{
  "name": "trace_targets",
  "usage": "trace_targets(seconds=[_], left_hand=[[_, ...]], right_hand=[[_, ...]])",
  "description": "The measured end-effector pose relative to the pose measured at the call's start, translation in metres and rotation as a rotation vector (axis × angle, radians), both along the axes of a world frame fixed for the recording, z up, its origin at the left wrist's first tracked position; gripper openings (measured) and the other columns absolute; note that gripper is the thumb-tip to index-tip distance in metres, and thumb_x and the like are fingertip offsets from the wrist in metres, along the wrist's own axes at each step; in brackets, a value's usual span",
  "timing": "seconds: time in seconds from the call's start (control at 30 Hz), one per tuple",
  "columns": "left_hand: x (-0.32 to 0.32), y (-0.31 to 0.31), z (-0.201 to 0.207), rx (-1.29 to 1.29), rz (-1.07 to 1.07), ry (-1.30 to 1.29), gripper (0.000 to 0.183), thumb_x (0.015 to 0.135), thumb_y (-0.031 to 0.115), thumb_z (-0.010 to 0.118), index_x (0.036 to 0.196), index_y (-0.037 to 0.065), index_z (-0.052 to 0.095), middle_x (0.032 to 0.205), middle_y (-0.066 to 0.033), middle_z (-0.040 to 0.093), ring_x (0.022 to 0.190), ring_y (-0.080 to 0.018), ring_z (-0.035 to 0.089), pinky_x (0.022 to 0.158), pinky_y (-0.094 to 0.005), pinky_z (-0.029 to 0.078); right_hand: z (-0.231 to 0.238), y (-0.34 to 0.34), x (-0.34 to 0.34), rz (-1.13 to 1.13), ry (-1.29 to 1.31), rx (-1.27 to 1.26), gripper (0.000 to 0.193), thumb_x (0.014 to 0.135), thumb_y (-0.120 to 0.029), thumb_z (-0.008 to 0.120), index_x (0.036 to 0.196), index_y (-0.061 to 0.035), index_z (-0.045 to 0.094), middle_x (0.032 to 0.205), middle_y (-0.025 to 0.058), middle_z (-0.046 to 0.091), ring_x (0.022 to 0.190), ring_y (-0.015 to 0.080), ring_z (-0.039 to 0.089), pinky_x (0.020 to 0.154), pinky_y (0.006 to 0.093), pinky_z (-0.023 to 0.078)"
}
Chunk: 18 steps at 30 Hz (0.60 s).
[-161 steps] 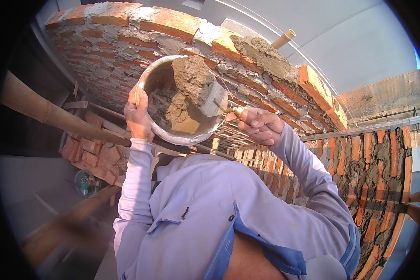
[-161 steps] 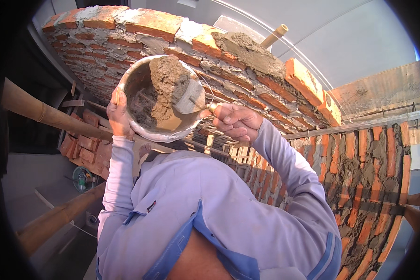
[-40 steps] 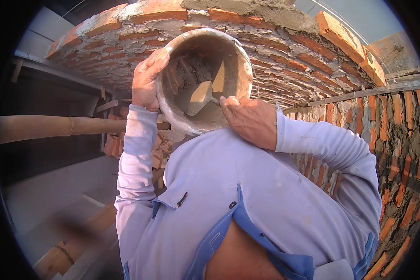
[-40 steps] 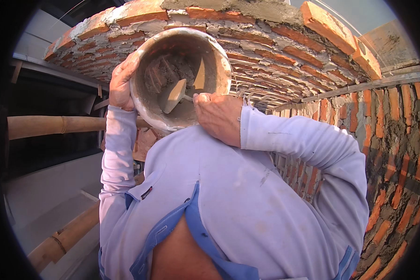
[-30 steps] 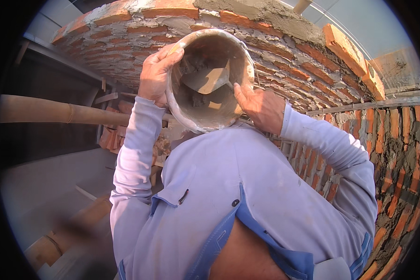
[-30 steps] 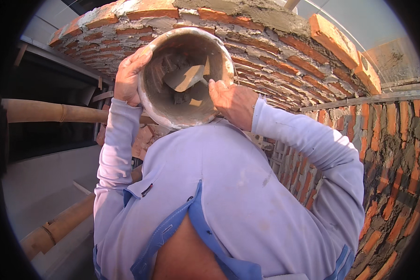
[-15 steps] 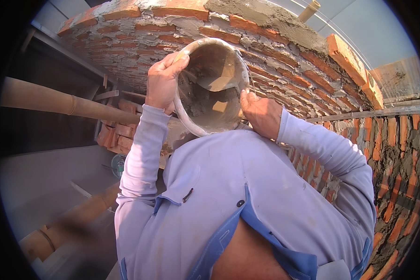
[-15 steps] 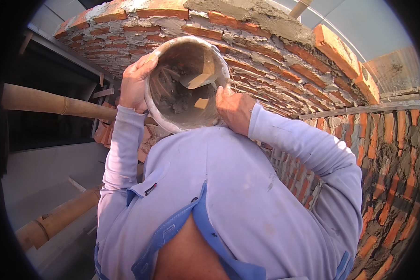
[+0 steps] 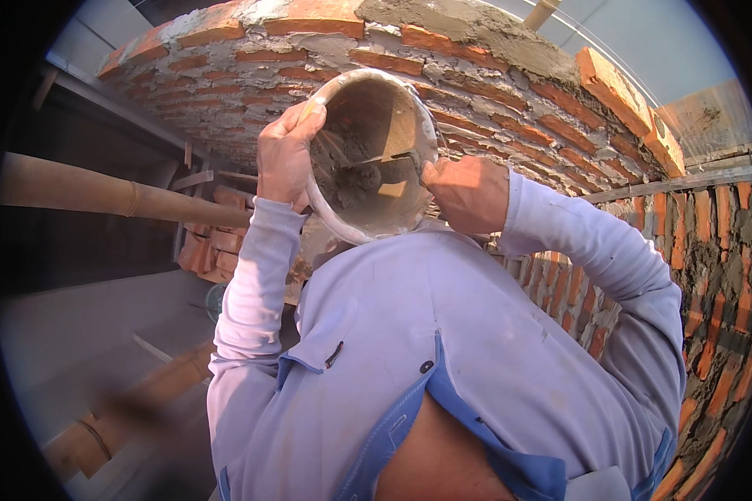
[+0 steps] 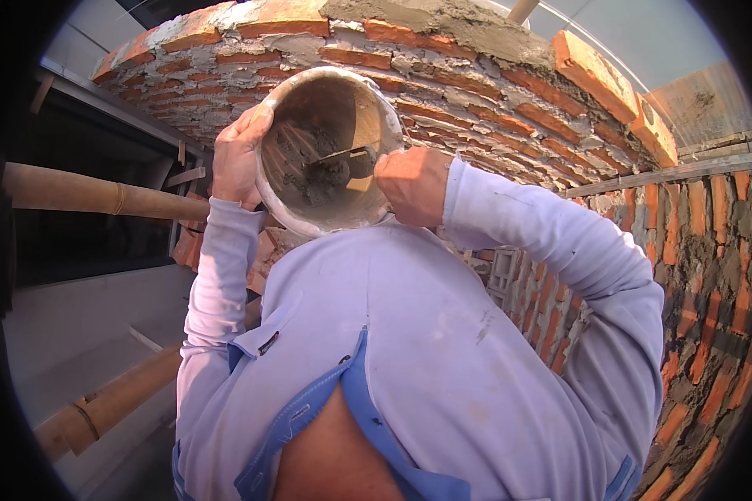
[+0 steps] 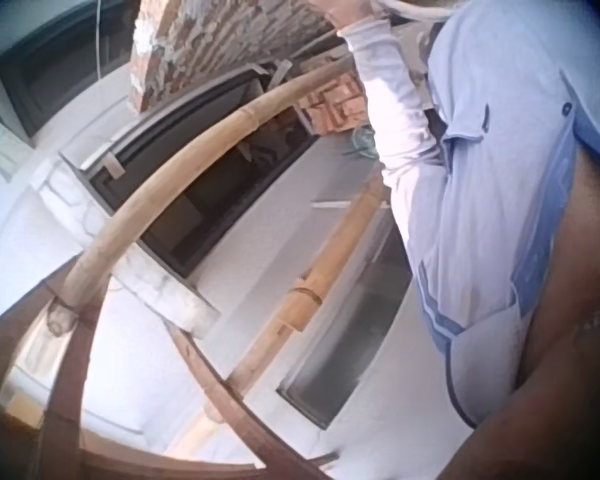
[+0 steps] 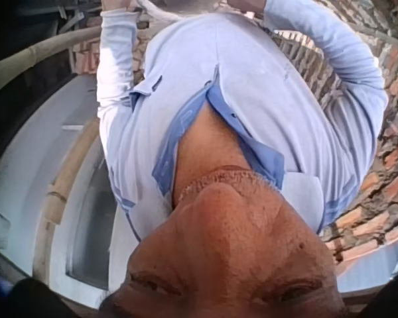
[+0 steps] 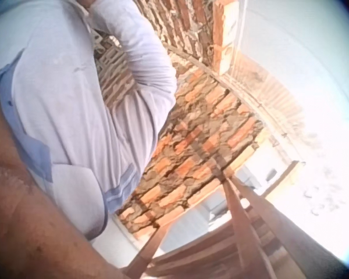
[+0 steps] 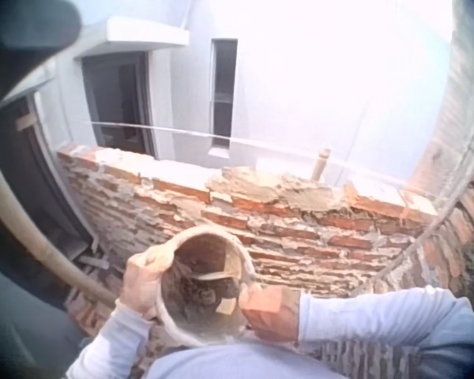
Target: The person scoops mortar from a bucket using a trowel and applies it to a partially built brick wall. They then pick up a red brick, place it onto the mortar bed, and tap it into position. The process is repeated to continue building the wall.
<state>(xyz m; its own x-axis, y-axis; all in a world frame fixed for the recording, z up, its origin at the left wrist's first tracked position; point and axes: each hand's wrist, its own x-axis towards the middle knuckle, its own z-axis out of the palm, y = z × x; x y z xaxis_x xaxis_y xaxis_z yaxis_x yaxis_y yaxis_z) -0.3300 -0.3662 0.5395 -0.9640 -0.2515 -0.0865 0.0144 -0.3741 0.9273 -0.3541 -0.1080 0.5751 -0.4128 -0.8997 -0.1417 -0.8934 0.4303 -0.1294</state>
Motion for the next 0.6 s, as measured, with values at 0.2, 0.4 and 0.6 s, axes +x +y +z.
trace_targets(seconds=[0.2, 0.4, 0.6], left_hand=[[0.0, 0.017, 0.009, -0.288, 0.019, 0.076, 0.027, 0.088, 0.009, 0.067, 0.111, -0.005, 0.069, 0.102, -0.0039, 0.068, 0.09, -0.0091, 0.057, 0.082, -0.0232, 0.045], [-0.001, 0.031, 0.021, -0.344, -0.142, 0.222, 0.023, 0.085, 0.006, 0.067, 0.104, -0.007, 0.071, 0.109, -0.0089, 0.067, 0.091, -0.0113, 0.058, 0.083, -0.0258, 0.046], [0.003, 0.027, 0.022, -0.124, -0.238, 0.243, 0.023, 0.085, 0.003, 0.066, 0.104, -0.008, 0.07, 0.121, -0.0127, 0.063, 0.104, -0.0158, 0.057, 0.093, -0.0289, 0.043]], right_hand=[[-0.01, -0.023, -0.016, -0.223, -0.055, 0.149, 0.033, 0.082, -0.007, 0.055, 0.106, 0.0166, 0.053, 0.081, 0.026, 0.063, 0.067, 0.0403, 0.067, 0.054, 0.0472, 0.053], [-0.032, 0.022, -0.05, -0.215, -0.558, 0.121, 0.019, 0.092, -0.018, 0.049, 0.09, -0.0009, 0.057, 0.067, 0.0132, 0.058, 0.053, 0.0231, 0.059, 0.045, 0.0371, 0.047], [-0.001, 0.035, -0.054, -0.681, -1.336, 0.057, 0.027, 0.099, -0.031, 0.051, 0.092, -0.0052, 0.056, 0.061, 0.0023, 0.051, 0.038, 0.0088, 0.044, 0.032, 0.0266, 0.037]])
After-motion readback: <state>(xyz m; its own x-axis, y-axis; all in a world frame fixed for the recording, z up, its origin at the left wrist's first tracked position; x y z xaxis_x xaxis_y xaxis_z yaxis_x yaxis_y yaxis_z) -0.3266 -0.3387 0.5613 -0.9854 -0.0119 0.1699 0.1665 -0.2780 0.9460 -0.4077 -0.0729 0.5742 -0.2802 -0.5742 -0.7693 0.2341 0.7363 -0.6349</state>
